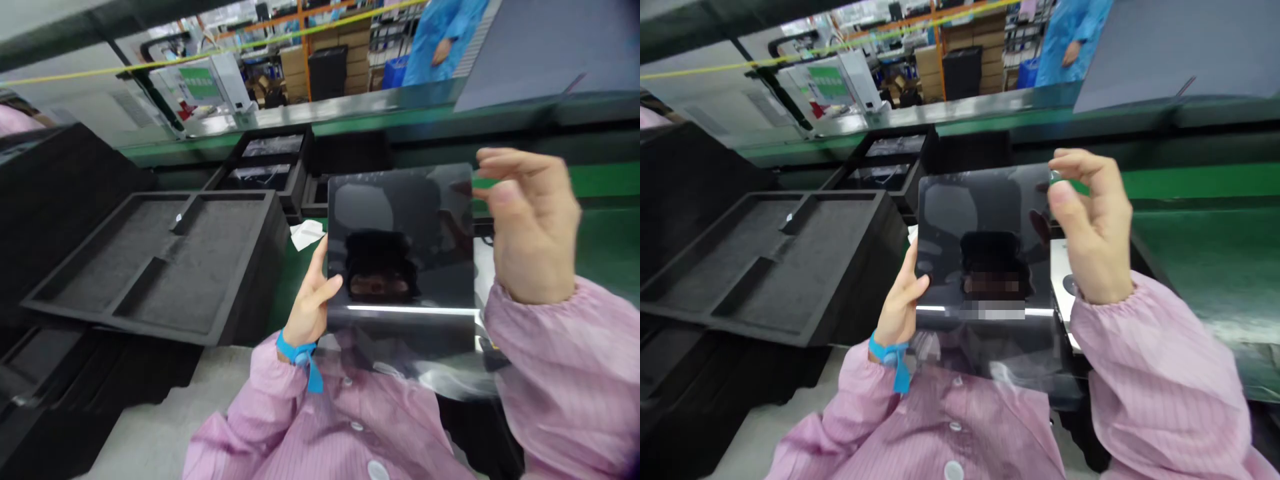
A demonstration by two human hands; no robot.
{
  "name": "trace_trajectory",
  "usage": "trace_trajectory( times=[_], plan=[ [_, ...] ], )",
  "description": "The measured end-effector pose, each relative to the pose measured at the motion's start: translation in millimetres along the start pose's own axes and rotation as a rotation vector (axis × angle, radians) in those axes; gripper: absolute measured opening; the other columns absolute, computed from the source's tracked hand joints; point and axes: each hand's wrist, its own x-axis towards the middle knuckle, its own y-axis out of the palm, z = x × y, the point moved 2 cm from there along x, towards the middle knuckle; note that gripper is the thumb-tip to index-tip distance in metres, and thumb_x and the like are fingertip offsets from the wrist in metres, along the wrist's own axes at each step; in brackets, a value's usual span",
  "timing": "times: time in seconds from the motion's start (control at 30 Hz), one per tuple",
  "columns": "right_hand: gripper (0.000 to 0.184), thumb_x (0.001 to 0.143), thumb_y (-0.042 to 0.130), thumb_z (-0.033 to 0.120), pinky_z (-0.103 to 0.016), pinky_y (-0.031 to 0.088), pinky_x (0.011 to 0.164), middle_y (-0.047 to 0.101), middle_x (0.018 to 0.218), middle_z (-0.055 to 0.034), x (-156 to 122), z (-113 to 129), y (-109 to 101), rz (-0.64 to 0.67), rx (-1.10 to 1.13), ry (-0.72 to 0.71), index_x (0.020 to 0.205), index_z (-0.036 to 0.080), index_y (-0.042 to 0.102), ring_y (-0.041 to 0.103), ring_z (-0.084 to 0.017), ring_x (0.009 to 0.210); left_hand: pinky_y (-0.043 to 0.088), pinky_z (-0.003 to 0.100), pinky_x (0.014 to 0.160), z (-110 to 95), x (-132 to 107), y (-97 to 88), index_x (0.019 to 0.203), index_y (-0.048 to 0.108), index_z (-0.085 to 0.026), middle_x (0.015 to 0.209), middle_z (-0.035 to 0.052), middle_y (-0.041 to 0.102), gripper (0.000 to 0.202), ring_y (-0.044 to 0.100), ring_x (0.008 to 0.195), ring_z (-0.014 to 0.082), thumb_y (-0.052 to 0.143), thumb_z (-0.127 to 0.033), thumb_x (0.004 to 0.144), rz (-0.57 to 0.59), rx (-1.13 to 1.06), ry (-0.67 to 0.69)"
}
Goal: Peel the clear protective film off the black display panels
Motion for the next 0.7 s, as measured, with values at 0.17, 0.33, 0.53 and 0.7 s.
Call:
trace_trajectory(
  times=[0.17, 0.33, 0.53, 0.7],
  plan=[
    [0.015, 0.086, 0.063, 0.026, -0.027, 0.049, 0.061, 0.066, 0.078, -0.0039, -4, 16, 1, -0.143, -0.171, 0.006, 0.098, 0.019, 0.07, 0.06, -0.013, 0.065, 0.032, 0.031, 0.113, 28, -17, -17.0, 0.123, 0.061, -0.04, 0.143, -0.0066, 0.05, 0.05, 0.036, 0.139, 0.0208, 0.071, -0.028, 0.076, -0.141, -0.05, -0.067],
    [0.031, 0.079, 0.068, 0.008, -0.035, 0.051, 0.077, 0.067, 0.105, -0.0064, -24, 59, -5, -0.327, -0.586, -0.433, 0.106, 0.023, 0.068, 0.06, -0.021, 0.091, 0.04, 0.029, 0.106, 51, -35, -37.5, 0.117, 0.063, -0.046, 0.134, -0.0091, 0.058, 0.056, 0.045, 0.132, 0.0193, 0.079, -0.03, 0.065, -0.357, -0.113, -0.099],
    [0.008, 0.082, 0.066, 0.021, -0.036, 0.049, 0.082, 0.068, 0.101, 0.0095, -47, 97, -12, -0.126, -0.449, -0.558, 0.078, 0.027, 0.07, 0.048, -0.016, 0.083, 0.05, 0.026, 0.092, 59, -49, -52.6, 0.125, 0.054, -0.051, 0.12, -0.0086, 0.068, 0.058, 0.062, 0.11, 0.0156, 0.072, -0.037, 0.072, -0.338, -0.2, -0.096],
    [0.015, 0.083, 0.064, 0.022, -0.031, 0.048, 0.088, 0.069, 0.09, 0.0187, -53, 110, -7, -0.092, -0.401, -0.526, 0.071, 0.03, 0.069, 0.044, -0.014, 0.074, 0.052, 0.021, 0.086, 47, -55, -41.5, 0.125, 0.053, -0.053, 0.114, -0.0119, 0.07, 0.052, 0.066, 0.1, 0.011, 0.066, -0.035, 0.078, -0.343, -0.222, -0.1]
  ],
)
